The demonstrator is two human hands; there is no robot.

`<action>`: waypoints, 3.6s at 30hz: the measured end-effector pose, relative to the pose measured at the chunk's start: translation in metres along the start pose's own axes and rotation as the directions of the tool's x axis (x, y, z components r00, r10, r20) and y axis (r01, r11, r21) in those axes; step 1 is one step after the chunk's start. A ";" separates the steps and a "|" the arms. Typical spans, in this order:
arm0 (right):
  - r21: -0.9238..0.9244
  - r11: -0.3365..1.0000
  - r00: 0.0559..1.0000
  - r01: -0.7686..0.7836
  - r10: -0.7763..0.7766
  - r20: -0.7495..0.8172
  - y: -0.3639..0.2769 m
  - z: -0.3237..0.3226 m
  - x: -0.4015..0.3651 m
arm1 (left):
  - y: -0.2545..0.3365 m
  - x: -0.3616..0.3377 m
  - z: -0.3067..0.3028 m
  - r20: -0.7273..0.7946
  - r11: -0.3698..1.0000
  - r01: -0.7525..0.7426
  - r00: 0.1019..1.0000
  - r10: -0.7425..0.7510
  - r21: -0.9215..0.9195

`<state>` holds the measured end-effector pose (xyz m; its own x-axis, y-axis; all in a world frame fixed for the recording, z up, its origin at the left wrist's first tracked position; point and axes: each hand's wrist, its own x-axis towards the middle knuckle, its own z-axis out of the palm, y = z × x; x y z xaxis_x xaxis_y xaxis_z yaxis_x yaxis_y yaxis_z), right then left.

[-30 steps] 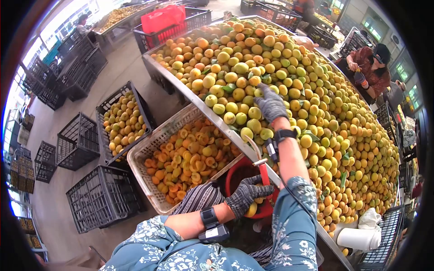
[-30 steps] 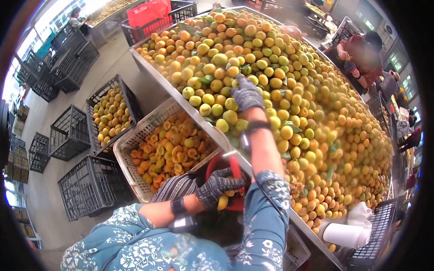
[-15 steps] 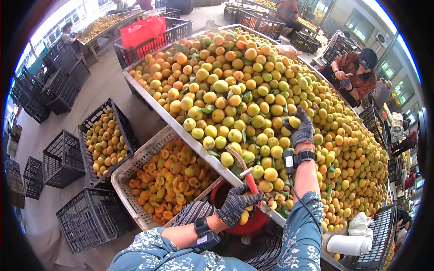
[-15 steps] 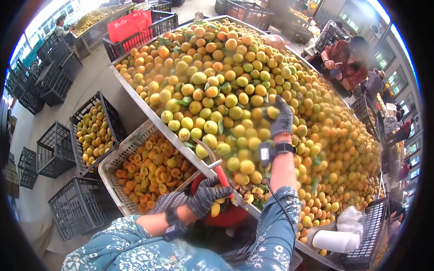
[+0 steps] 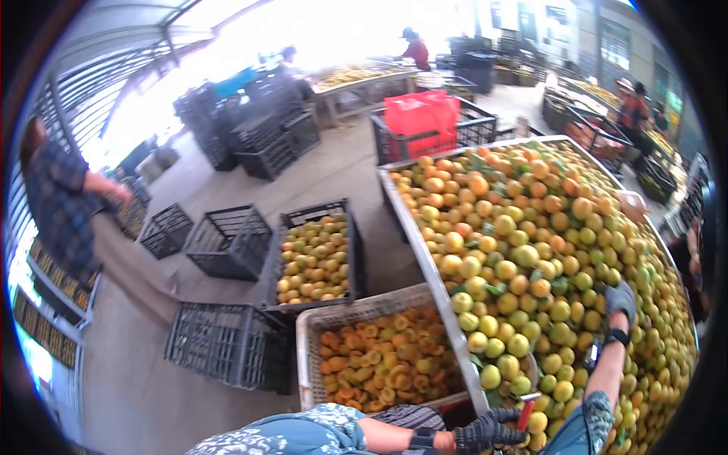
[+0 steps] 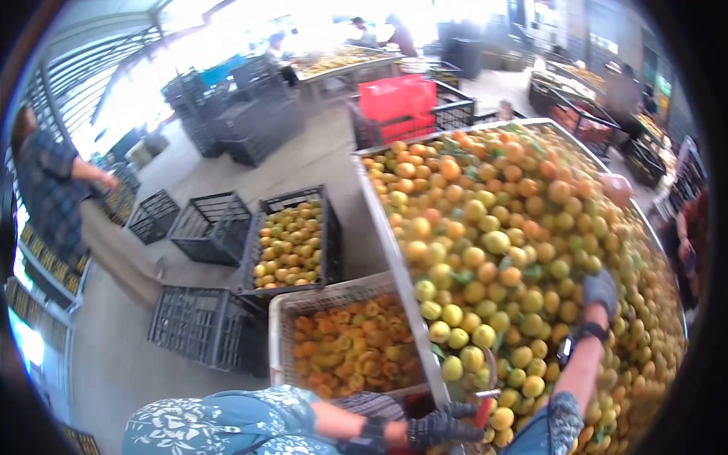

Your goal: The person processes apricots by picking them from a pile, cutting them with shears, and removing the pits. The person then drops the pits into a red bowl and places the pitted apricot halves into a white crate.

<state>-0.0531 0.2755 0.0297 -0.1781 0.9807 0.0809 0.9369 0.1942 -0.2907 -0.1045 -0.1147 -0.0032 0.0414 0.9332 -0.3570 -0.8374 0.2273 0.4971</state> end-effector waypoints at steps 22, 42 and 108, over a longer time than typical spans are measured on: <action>0.991 -0.069 0.994 -0.112 -0.004 0.112 0.038 -0.004 -0.133 | -0.011 -0.021 -0.024 0.096 0.981 -0.092 0.992 0.077 0.169; 0.809 0.586 0.956 -0.044 -0.212 0.205 0.053 -0.036 -0.251 | -0.008 -0.032 -0.028 -0.068 0.956 -0.215 0.970 0.232 0.197; 0.856 0.424 0.956 -0.294 0.133 0.263 0.190 -0.111 -0.582 | -0.078 -0.087 -0.023 0.284 0.876 -0.105 0.958 -0.038 0.471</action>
<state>0.2624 -0.2614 0.0336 -0.1247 0.9693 -0.2117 0.1923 -0.1857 -0.9636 -0.0555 -0.2198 -0.0288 0.2262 0.9645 -0.1360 -0.4806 0.2320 0.8457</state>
